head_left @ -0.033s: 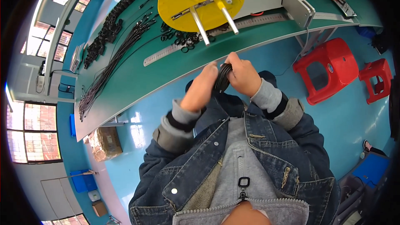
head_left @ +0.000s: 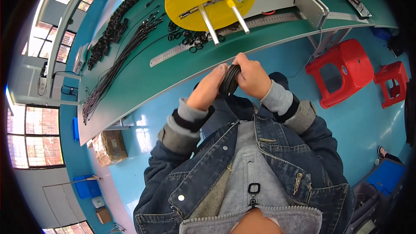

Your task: The person picks up a cable, winds it around the spindles of a machine, and removes the coiled cable. They then secure the coil with a tie and repeat the process for several more cables.

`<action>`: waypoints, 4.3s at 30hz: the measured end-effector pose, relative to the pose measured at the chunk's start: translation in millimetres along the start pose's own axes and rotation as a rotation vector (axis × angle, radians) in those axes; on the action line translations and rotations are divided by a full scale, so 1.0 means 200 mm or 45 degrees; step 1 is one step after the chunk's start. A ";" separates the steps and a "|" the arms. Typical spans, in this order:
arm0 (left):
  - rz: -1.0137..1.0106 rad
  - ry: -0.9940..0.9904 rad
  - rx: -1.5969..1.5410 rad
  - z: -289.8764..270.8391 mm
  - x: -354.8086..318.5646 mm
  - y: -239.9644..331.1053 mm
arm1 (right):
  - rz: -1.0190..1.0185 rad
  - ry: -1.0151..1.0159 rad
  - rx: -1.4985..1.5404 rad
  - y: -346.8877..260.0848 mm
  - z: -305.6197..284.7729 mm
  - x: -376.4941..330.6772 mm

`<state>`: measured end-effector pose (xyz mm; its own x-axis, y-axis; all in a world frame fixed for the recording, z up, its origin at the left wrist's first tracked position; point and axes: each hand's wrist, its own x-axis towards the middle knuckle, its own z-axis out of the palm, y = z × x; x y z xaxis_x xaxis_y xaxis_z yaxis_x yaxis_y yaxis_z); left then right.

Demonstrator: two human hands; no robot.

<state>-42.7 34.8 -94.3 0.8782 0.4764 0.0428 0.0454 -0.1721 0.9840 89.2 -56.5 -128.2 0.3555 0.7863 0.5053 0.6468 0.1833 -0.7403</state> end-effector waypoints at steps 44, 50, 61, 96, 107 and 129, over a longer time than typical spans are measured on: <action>-0.513 0.245 -0.856 -0.38 -0.20 -0.12 | -0.422 -0.233 -0.708 0.23 0.59 0.61; -0.209 0.469 -0.729 -0.43 -0.06 -0.13 | 0.618 -0.353 0.942 0.05 0.36 0.56; -0.150 0.195 -0.657 -0.18 0.09 -0.11 | 0.779 -0.274 1.481 0.00 0.06 0.06; 0.459 0.321 1.150 0.15 0.07 -0.11 | 0.106 -0.716 -0.338 -0.02 -0.19 0.11; 0.497 0.476 1.114 0.04 -0.08 -0.29 | 0.132 -0.768 -0.587 -0.16 0.08 0.07; -0.264 0.043 -1.734 -0.59 -0.18 -0.19 | 1.196 -0.631 1.416 0.11 0.25 0.07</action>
<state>-132.1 126.0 -111.9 0.8998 0.4134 -0.1394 -0.3421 0.8668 0.3627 74.2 -11.0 -159.6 -0.0649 0.9363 -0.3453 -0.5705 -0.3187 -0.7570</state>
